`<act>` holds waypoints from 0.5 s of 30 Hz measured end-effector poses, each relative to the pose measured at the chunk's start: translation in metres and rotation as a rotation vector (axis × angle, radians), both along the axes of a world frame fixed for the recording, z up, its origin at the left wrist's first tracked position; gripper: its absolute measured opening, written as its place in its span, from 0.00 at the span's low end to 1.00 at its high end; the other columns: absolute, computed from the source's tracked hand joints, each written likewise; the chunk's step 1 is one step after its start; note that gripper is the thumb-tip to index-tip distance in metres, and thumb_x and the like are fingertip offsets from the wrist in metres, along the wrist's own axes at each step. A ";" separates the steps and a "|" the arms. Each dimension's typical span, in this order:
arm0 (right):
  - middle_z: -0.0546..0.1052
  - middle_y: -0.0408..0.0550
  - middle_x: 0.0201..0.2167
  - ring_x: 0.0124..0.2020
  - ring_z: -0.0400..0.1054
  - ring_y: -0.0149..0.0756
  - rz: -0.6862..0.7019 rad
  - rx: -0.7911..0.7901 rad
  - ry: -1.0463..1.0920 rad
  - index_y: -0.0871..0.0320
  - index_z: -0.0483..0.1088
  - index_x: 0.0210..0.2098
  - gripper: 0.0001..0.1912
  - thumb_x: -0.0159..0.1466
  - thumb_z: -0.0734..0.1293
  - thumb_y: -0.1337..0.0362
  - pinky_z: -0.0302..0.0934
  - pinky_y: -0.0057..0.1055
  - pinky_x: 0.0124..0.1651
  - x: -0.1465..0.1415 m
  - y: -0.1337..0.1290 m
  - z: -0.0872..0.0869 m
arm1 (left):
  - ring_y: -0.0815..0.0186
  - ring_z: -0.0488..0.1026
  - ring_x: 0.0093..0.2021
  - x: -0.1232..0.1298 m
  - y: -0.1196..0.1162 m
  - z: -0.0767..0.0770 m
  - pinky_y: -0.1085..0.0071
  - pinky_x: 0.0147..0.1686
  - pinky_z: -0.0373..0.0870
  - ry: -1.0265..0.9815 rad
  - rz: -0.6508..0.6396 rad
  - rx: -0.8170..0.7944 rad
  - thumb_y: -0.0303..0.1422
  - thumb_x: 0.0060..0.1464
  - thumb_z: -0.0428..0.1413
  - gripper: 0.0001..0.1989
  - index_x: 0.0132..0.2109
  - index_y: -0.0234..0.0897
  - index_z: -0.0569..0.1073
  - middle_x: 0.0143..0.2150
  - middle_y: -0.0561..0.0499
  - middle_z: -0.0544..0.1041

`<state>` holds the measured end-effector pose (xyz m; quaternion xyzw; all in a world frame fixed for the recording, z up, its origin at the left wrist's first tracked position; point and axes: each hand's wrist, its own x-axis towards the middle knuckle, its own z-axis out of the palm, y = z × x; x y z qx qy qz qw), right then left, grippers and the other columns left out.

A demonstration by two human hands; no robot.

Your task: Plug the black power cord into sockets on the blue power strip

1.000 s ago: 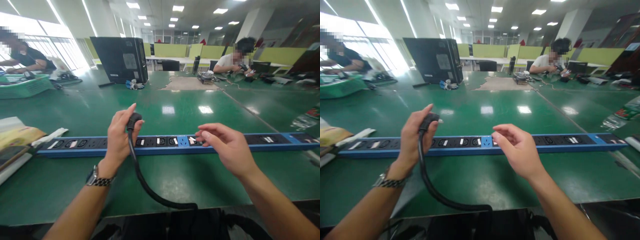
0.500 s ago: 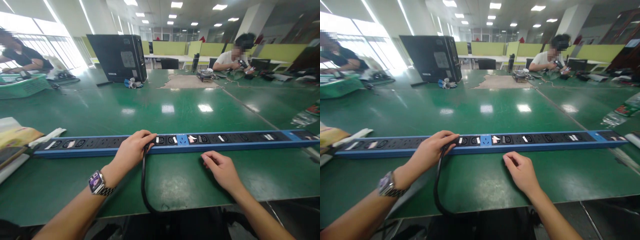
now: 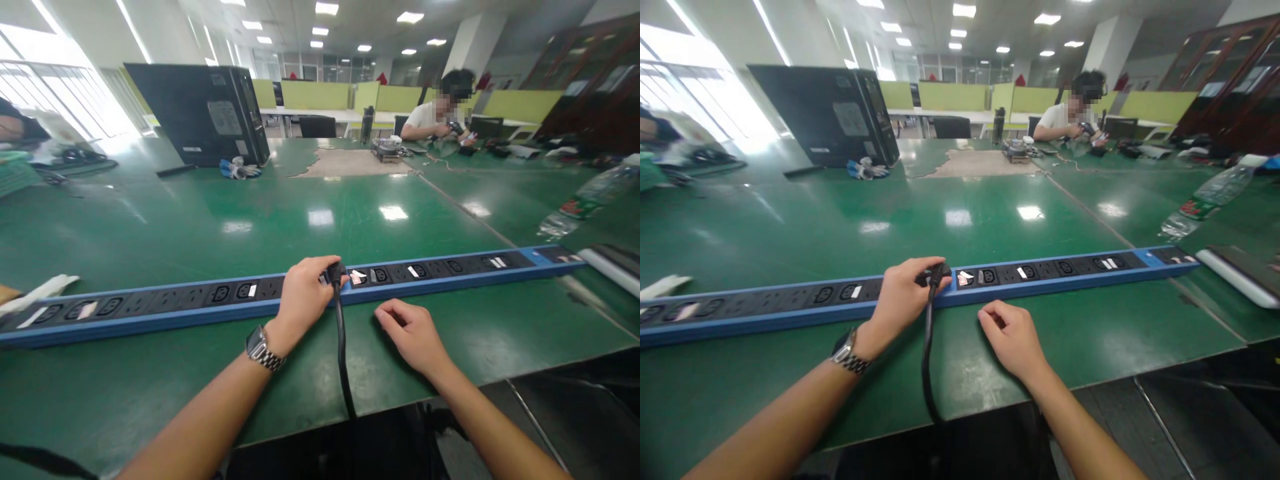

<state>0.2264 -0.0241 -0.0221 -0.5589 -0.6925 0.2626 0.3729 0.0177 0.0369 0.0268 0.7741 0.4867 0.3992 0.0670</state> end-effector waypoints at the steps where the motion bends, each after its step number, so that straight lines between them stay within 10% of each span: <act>1: 0.73 0.42 0.23 0.26 0.65 0.30 0.008 0.006 -0.001 0.58 0.72 0.29 0.13 0.65 0.61 0.58 0.57 0.26 0.32 0.000 0.000 0.000 | 0.58 0.78 0.43 0.002 0.001 -0.003 0.61 0.46 0.75 0.004 0.002 -0.009 0.33 0.51 0.64 0.14 0.46 0.37 0.77 0.43 0.46 0.82; 10: 0.73 0.43 0.23 0.26 0.65 0.31 0.017 0.003 0.006 0.57 0.73 0.29 0.13 0.65 0.62 0.57 0.57 0.28 0.32 0.000 -0.001 -0.002 | 0.58 0.76 0.43 0.000 -0.002 -0.006 0.62 0.45 0.73 0.177 -0.034 -0.024 0.29 0.53 0.60 0.13 0.47 0.38 0.77 0.43 0.47 0.80; 15: 0.71 0.43 0.22 0.23 0.66 0.30 -0.084 -0.141 0.358 0.59 0.71 0.35 0.21 0.64 0.60 0.47 0.59 0.27 0.27 -0.005 0.004 0.017 | 0.61 0.75 0.43 0.010 -0.007 0.008 0.64 0.44 0.72 0.014 -0.089 0.121 0.31 0.54 0.59 0.10 0.44 0.37 0.76 0.42 0.47 0.79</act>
